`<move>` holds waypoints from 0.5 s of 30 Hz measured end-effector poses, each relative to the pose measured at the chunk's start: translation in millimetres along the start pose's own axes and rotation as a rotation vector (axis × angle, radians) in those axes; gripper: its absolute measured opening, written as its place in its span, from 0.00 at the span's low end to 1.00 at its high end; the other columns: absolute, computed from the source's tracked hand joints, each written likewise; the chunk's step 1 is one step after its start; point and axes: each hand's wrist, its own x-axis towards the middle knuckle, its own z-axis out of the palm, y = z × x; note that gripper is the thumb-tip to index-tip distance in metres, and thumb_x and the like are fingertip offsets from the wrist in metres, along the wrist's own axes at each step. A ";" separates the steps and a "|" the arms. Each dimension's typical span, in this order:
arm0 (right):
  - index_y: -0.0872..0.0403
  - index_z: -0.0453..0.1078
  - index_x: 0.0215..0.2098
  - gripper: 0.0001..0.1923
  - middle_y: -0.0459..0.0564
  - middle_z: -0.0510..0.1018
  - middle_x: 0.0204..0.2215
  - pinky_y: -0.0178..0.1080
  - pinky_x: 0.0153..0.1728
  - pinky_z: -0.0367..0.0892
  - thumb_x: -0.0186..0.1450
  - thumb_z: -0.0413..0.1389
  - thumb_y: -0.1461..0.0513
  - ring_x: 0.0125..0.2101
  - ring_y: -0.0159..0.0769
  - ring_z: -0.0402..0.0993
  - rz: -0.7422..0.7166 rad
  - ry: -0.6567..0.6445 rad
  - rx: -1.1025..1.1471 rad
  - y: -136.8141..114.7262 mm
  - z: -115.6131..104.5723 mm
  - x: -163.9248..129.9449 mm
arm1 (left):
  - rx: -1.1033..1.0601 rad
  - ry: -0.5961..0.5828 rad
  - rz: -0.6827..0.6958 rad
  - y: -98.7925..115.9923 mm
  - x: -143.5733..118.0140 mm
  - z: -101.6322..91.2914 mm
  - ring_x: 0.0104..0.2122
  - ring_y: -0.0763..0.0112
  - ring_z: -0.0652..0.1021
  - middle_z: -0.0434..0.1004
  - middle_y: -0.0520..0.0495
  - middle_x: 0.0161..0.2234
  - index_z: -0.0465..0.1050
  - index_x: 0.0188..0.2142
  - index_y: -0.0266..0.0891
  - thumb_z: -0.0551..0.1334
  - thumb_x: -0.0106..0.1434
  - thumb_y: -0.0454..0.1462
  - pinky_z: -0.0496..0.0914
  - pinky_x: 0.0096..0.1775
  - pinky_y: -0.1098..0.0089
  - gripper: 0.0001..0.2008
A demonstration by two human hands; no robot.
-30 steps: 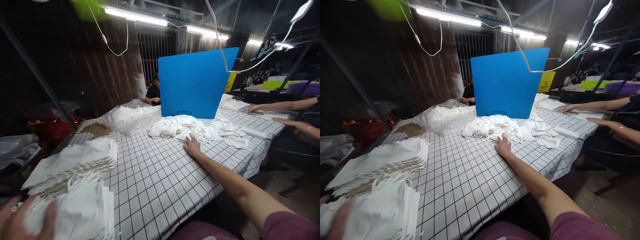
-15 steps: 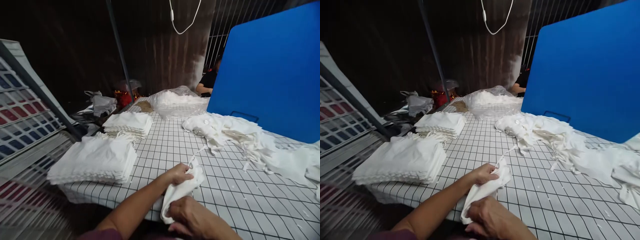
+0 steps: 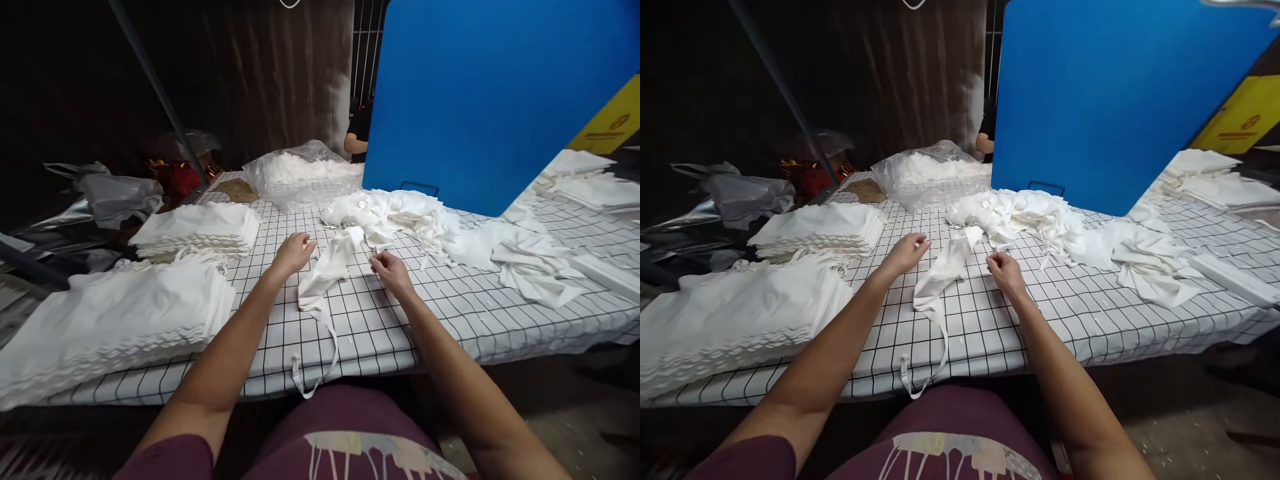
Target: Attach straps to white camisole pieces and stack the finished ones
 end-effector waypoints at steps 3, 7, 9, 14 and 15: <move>0.55 0.71 0.36 0.13 0.50 0.76 0.30 0.42 0.37 0.68 0.63 0.56 0.53 0.31 0.38 0.71 0.009 0.016 -0.080 10.3 -4.0 -5.0 | 0.145 -0.144 -0.015 -37.4 -34.8 0.3 0.51 0.51 0.73 0.73 0.36 0.51 0.73 0.51 0.36 0.62 0.61 0.51 0.68 0.51 0.57 0.26; 0.55 0.73 0.44 0.16 0.56 0.75 0.43 0.44 0.45 0.68 0.64 0.59 0.53 0.43 0.43 0.71 -0.261 -0.220 -0.238 3.6 19.1 -13.8 | 0.153 -0.225 0.066 -57.0 -73.0 13.7 0.54 0.49 0.70 0.72 0.37 0.52 0.71 0.55 0.37 0.63 0.60 0.54 0.65 0.55 0.54 0.30; 0.55 0.74 0.46 0.18 0.58 0.74 0.45 0.46 0.47 0.67 0.62 0.63 0.53 0.46 0.46 0.69 -0.397 -0.350 -0.365 -3.6 35.7 -17.7 | 0.167 -0.221 0.098 -55.2 -79.8 20.8 0.52 0.50 0.70 0.73 0.38 0.49 0.73 0.51 0.36 0.64 0.59 0.52 0.66 0.54 0.54 0.27; 0.56 0.75 0.36 0.09 0.55 0.75 0.35 0.45 0.43 0.66 0.68 0.57 0.59 0.40 0.43 0.66 -0.501 -0.437 -0.467 -26.2 43.1 -37.1 | 0.102 -0.170 -0.028 -53.2 -76.4 23.0 0.38 0.61 0.74 0.75 0.44 0.35 0.73 0.32 0.38 0.60 0.60 0.41 0.68 0.41 0.64 0.09; 0.55 0.74 0.35 0.09 0.54 0.75 0.35 0.44 0.42 0.66 0.69 0.56 0.58 0.39 0.43 0.66 -0.530 -0.483 -0.425 -31.9 37.5 -43.4 | 0.054 -0.179 -0.073 -54.7 -75.4 21.3 0.35 0.64 0.74 0.75 0.45 0.33 0.73 0.30 0.38 0.59 0.60 0.40 0.67 0.38 0.66 0.08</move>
